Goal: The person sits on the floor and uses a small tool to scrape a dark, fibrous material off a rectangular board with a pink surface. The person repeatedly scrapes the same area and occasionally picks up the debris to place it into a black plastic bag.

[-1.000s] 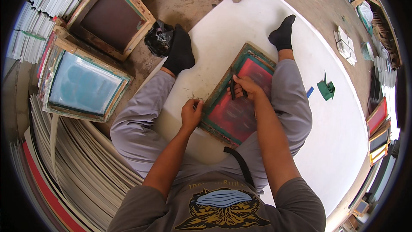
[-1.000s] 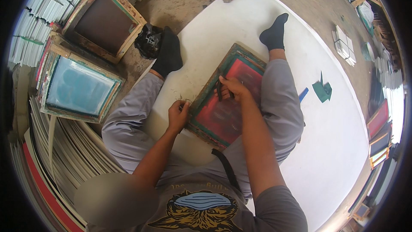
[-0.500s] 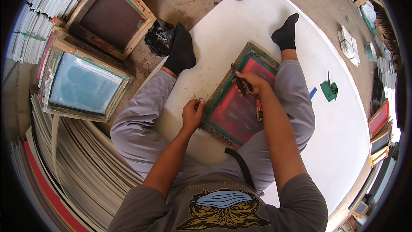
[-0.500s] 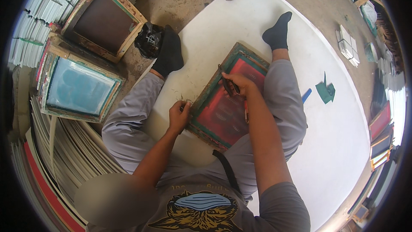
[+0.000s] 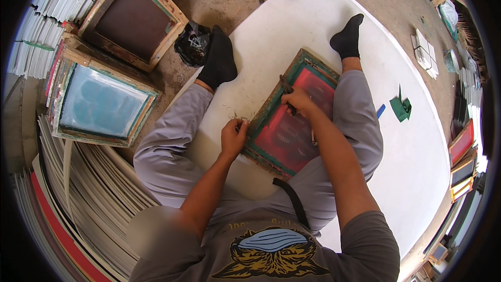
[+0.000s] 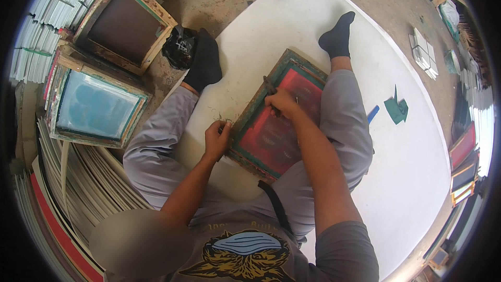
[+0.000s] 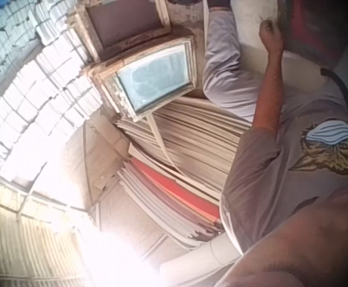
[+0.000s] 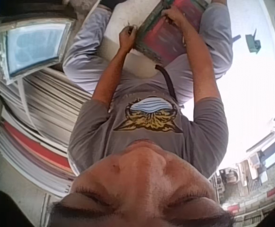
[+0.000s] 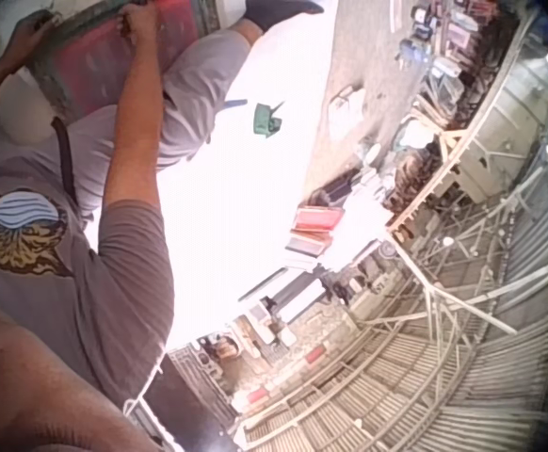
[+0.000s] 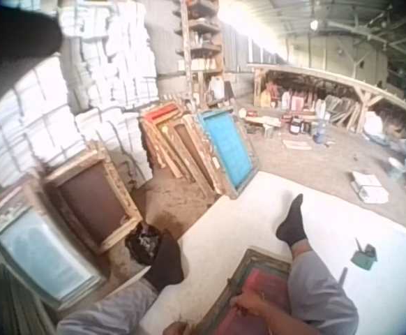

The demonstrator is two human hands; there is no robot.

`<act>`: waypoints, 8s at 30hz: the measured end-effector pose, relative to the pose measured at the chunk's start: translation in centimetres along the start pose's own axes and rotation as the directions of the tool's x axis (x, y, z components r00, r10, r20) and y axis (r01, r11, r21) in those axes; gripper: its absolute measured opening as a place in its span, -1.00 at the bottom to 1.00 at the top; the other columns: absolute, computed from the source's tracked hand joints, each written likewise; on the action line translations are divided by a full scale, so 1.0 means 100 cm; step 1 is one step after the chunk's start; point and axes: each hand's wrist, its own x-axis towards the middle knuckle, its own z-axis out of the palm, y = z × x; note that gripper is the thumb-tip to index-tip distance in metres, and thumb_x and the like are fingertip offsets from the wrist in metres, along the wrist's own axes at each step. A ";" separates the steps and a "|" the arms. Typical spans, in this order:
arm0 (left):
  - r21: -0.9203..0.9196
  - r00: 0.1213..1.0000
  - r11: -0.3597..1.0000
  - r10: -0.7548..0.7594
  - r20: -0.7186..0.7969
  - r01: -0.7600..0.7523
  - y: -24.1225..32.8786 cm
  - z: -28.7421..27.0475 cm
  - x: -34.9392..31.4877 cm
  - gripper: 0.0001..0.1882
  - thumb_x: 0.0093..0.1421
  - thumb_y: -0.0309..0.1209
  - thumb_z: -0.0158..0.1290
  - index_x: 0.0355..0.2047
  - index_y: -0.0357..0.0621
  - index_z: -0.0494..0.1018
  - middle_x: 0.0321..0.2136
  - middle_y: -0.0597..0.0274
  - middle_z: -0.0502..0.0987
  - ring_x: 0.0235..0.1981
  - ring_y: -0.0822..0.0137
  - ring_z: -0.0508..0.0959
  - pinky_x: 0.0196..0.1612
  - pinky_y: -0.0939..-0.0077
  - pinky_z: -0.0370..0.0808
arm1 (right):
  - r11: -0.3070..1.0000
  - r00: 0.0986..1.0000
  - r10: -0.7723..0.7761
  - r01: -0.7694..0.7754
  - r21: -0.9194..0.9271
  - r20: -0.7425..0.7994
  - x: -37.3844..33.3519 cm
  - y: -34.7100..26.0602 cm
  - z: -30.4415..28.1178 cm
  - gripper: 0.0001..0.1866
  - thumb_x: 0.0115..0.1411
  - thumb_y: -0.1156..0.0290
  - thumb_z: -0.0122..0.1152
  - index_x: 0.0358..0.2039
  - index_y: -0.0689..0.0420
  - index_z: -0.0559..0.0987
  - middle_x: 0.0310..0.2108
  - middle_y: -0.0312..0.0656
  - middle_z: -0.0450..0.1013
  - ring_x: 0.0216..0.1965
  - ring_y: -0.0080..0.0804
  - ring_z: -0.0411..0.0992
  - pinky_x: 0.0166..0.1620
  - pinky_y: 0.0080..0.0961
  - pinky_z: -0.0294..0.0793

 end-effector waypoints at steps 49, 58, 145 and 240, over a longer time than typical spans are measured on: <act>-0.824 0.857 0.249 -0.053 0.513 0.509 -0.004 -0.040 0.017 -0.75 0.45 -0.23 -0.01 -0.09 -0.15 0.44 -0.27 0.22 0.60 -0.30 0.37 0.59 -0.18 0.45 0.57 | 0.968 0.713 -0.100 -0.092 0.234 0.694 -0.072 -0.012 0.123 -0.64 0.38 0.06 0.24 -0.16 0.13 0.54 -0.45 -0.39 0.39 -0.49 -0.64 0.30 -0.45 -0.59 0.35; -0.856 0.880 0.203 -0.110 0.462 0.475 -0.015 -0.031 0.017 -0.82 0.46 -0.27 -0.02 -0.18 -0.10 0.44 -0.37 0.29 0.56 -0.45 0.43 0.52 -0.29 0.53 0.51 | 0.956 0.604 -0.121 -0.143 0.256 0.788 -0.074 -0.011 0.114 -0.59 0.38 0.18 0.24 0.08 0.21 0.52 -0.17 -0.12 0.61 -0.47 -0.54 0.50 -0.43 -0.44 0.60; 0.278 0.977 0.939 0.212 0.003 -0.204 0.001 -0.003 -0.005 -0.66 0.32 -0.16 0.16 -0.31 -0.25 0.59 -0.39 0.01 0.57 -0.31 0.01 0.57 -0.19 0.19 0.48 | 0.999 0.999 0.032 -0.032 -0.006 0.037 -0.013 -0.002 -0.012 -0.53 0.40 0.13 0.17 -0.06 0.38 0.52 -0.43 0.07 0.60 -0.43 -0.23 0.65 -0.51 -0.36 0.60; 0.181 0.996 0.980 0.075 0.047 -0.082 0.005 -0.003 -0.002 -0.67 0.32 -0.17 0.17 -0.32 -0.25 0.60 -0.43 -0.03 0.60 -0.40 0.04 0.61 -0.29 0.23 0.52 | 0.966 0.945 0.227 -0.249 0.067 0.235 0.024 -0.015 -0.035 -0.86 0.14 0.44 0.34 -0.36 0.19 0.56 -0.55 -0.18 0.51 -0.61 -0.32 0.51 -0.53 -0.27 0.55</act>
